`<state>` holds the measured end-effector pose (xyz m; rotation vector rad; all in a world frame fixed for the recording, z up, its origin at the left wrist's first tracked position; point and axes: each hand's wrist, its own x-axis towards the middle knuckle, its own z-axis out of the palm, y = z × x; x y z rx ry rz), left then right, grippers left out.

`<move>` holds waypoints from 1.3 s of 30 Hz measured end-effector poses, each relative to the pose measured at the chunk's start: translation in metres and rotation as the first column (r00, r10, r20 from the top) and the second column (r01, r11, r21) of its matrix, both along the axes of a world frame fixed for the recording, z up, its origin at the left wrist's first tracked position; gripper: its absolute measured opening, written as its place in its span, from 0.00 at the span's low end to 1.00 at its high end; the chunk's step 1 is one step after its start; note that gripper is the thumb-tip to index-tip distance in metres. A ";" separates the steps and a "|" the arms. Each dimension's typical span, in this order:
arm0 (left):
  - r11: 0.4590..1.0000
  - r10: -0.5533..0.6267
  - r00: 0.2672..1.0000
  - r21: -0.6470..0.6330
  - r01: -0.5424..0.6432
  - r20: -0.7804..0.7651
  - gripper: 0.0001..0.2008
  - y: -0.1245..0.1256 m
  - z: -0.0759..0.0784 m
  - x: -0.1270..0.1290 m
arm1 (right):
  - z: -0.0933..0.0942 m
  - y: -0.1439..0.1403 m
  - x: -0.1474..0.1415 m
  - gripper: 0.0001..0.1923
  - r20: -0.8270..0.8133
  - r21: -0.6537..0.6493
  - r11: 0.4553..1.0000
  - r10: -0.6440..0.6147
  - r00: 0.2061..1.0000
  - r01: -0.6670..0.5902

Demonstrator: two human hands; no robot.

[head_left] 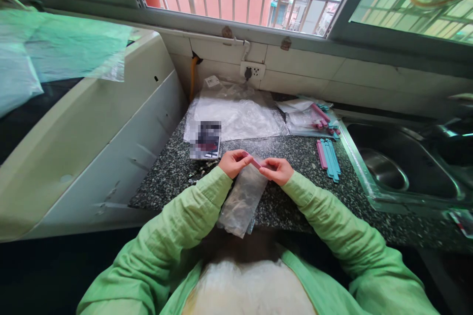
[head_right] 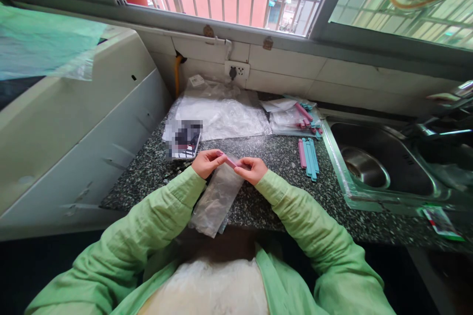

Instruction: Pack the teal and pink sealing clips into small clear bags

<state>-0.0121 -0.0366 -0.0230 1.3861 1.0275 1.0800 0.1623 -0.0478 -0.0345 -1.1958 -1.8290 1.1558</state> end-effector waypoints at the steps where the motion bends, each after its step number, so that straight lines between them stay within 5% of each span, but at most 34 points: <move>1: 1.000 -0.001 1.000 0.006 0.001 -0.003 0.17 0.000 0.000 0.000 | 0.000 0.000 0.000 0.15 0.003 0.006 1.000 -0.002 1.000 0.002; 17: 1.000 0.006 1.000 -0.018 -0.006 0.005 0.18 0.001 -0.003 0.000 | 0.003 0.000 0.001 0.13 0.095 0.162 0.986 -0.058 0.994 0.042; 25: 0.976 -0.156 0.988 -0.153 0.156 0.011 0.22 0.002 -0.007 0.001 | 0.012 0.003 0.006 0.11 0.088 0.314 0.943 -0.148 0.985 0.114; 39: 0.976 -0.190 0.981 -0.113 0.185 -0.030 0.23 0.002 -0.008 0.004 | 0.010 0.008 0.009 0.09 0.101 0.436 0.880 -0.257 0.961 0.190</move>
